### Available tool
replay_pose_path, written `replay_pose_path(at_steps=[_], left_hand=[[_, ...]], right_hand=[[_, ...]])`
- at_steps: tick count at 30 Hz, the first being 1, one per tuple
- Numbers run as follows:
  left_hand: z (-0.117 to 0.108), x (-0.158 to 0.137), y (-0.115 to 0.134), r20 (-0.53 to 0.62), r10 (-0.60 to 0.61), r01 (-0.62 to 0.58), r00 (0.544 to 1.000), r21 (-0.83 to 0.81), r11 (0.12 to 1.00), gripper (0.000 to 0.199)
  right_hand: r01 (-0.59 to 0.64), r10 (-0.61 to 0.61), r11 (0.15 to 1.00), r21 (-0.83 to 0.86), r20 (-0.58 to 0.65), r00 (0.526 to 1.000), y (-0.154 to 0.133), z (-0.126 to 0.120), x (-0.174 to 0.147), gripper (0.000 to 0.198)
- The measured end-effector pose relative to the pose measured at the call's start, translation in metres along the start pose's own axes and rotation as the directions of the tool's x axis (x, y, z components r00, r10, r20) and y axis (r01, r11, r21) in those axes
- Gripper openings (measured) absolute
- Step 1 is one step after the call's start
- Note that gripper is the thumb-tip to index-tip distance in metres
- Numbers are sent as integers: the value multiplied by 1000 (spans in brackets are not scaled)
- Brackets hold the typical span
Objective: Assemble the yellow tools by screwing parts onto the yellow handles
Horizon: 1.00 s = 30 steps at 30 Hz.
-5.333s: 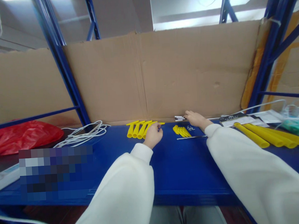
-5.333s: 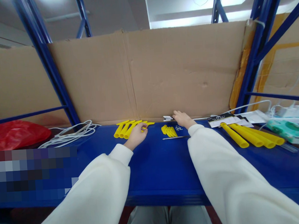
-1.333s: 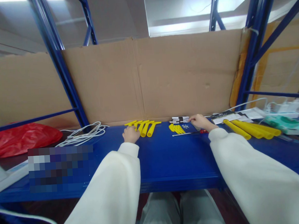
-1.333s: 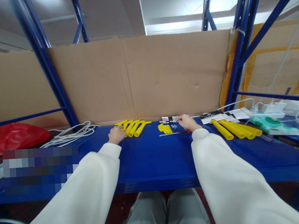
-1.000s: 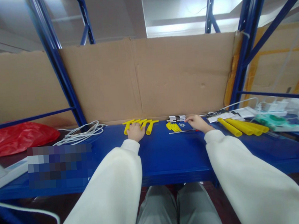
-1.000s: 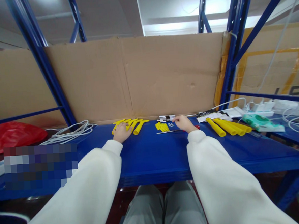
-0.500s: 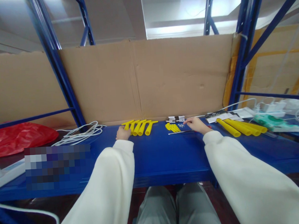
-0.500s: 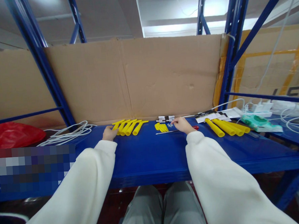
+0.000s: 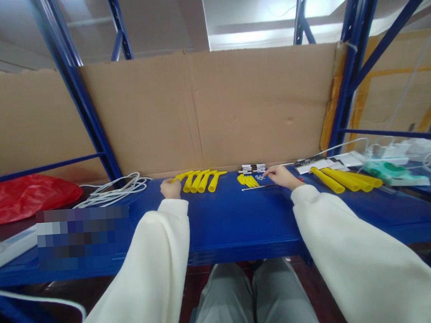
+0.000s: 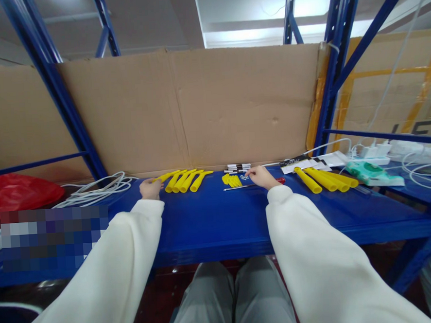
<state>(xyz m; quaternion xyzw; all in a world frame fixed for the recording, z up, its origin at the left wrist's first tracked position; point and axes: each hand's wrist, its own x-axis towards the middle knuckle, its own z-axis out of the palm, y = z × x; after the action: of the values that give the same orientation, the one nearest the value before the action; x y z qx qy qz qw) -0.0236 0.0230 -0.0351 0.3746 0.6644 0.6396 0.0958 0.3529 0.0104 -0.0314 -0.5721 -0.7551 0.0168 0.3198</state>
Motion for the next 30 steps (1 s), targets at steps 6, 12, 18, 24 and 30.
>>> replay_pose_path(at_steps=[6,12,18,24,30], left_hand=[[0,-11,27,1,-186,160,983,-511,845,15],[-8,-32,61,259,-75,264,963,-850,456,21],[-17,-47,74,471,50,418,881,-821,388,13],[-15,-51,70,449,-8,365,894,-717,593,18],[-3,-59,57,468,-142,271,872,-220,937,10]], right_hand=[[-9,9,1000,-2,3,1000,-2,-1,-1,40],[6,-6,1000,28,-14,1000,2,2,2,39],[47,-45,998,44,-42,998,6,5,4,36],[5,-4,999,38,-6,1000,1,4,3,36],[0,19,988,-155,119,993,-36,20,-6,46]])
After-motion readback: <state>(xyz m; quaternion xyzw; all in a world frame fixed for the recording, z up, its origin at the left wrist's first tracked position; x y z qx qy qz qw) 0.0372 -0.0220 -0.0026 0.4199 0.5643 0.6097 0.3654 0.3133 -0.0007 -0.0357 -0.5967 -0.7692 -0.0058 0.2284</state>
